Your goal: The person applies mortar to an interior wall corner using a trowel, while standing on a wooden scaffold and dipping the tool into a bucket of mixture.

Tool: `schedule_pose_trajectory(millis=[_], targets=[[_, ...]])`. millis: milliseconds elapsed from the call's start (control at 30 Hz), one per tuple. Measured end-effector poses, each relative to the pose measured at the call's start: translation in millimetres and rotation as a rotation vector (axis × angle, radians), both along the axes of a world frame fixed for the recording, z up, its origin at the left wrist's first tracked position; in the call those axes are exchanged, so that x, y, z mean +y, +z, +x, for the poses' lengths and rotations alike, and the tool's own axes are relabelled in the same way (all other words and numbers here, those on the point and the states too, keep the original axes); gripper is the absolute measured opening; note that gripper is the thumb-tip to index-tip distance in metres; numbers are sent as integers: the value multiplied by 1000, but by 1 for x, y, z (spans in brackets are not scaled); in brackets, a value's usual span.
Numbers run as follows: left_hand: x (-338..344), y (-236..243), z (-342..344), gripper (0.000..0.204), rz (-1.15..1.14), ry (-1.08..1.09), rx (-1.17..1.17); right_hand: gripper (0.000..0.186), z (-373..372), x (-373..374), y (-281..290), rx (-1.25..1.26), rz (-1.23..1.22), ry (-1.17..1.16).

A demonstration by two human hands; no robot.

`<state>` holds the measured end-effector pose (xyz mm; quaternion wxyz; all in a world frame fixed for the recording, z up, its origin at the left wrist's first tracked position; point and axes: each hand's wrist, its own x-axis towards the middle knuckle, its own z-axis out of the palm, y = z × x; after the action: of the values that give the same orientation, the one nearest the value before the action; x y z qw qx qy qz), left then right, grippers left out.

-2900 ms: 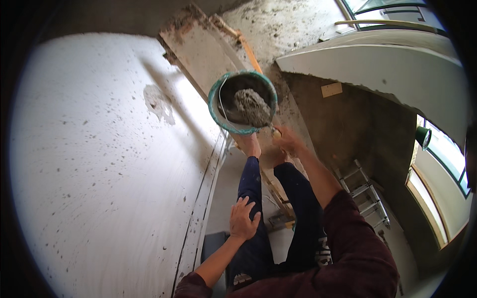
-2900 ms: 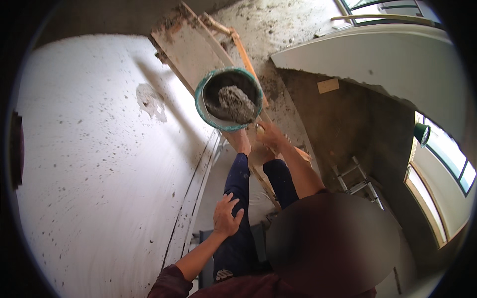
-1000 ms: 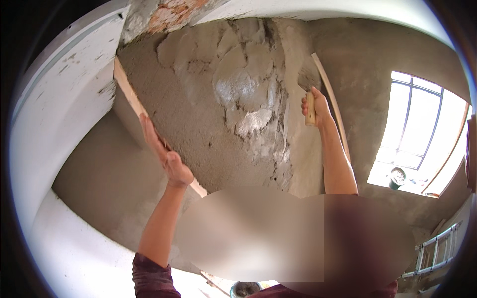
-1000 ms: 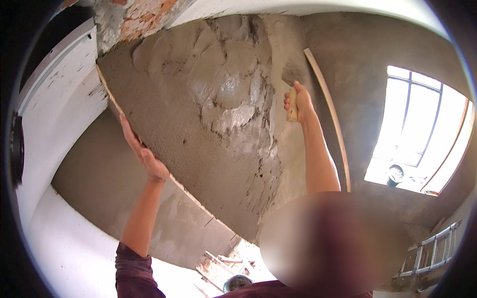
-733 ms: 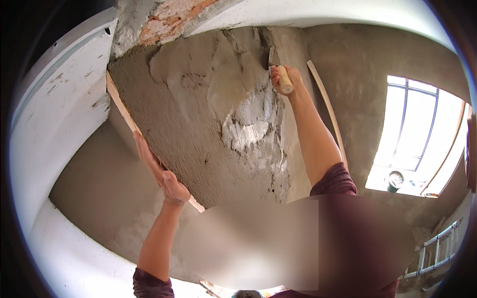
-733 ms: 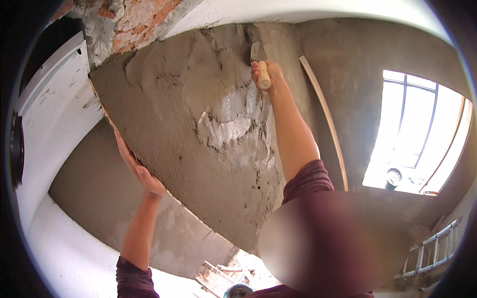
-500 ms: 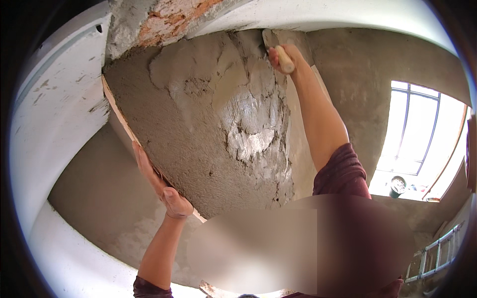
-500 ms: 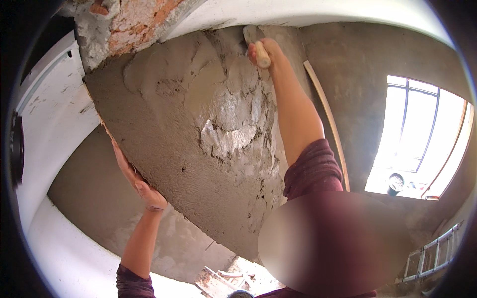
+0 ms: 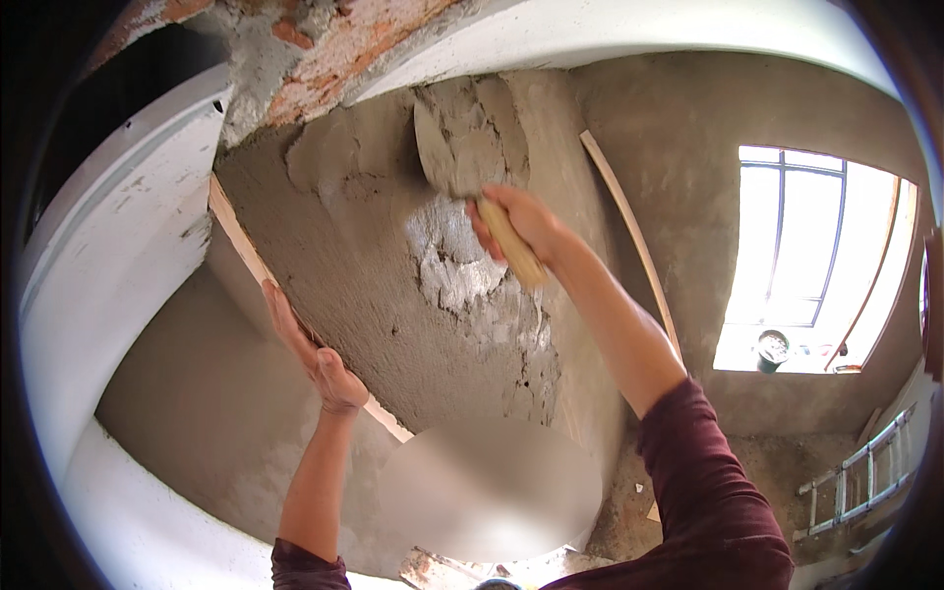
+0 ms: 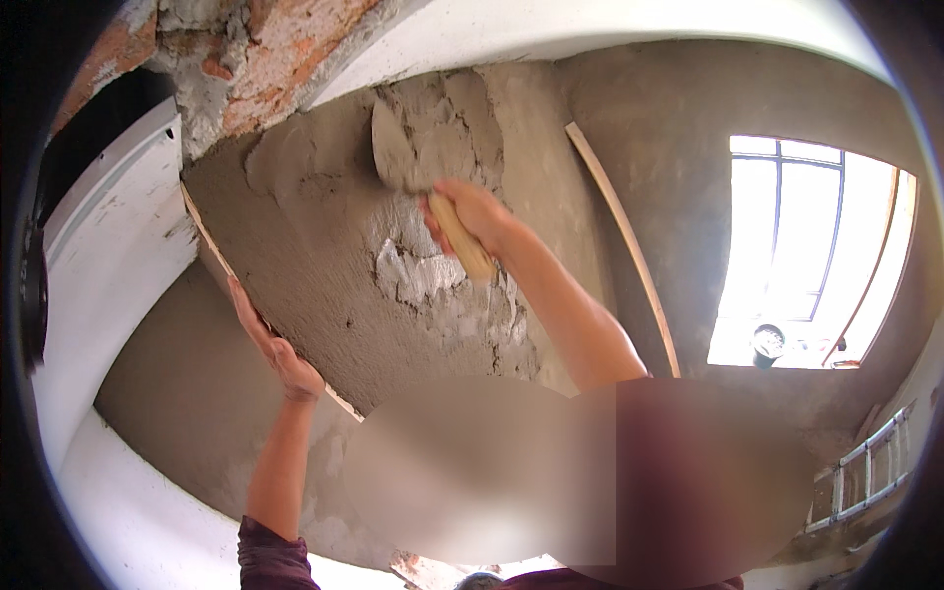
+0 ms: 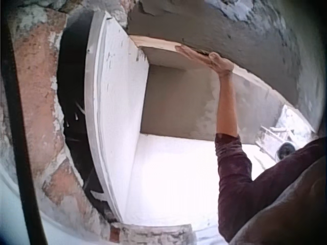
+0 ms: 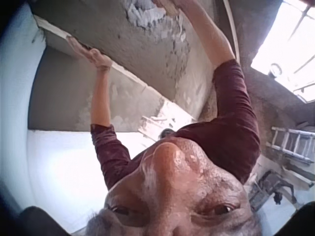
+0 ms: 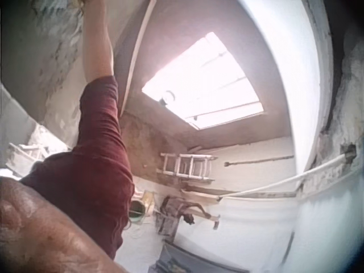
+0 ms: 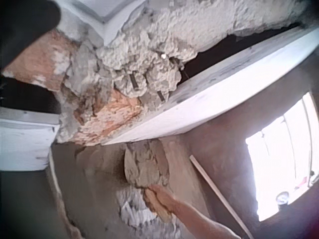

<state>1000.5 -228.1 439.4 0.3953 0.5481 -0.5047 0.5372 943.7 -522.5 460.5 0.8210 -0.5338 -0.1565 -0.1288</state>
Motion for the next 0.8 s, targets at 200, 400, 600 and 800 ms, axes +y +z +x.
schedule_pose_trajectory(millis=[200, 400, 600, 800], targets=[[-2, -1, -3, 78, -7, -13, -6, 38, 16, -102, 1, 92, 225, -120], [4, -2, -1, 78, -1, -1, -1, 36, 48, -159, 82, 252, 70, -112], [2, -2, 3, 80, -24, -7, -1, 31, 33, -144, 102, 246, -189, -63], [6, -4, 8, 74, 22, -72, -42, 31, 22, -90, 76, 149, -213, 46]])
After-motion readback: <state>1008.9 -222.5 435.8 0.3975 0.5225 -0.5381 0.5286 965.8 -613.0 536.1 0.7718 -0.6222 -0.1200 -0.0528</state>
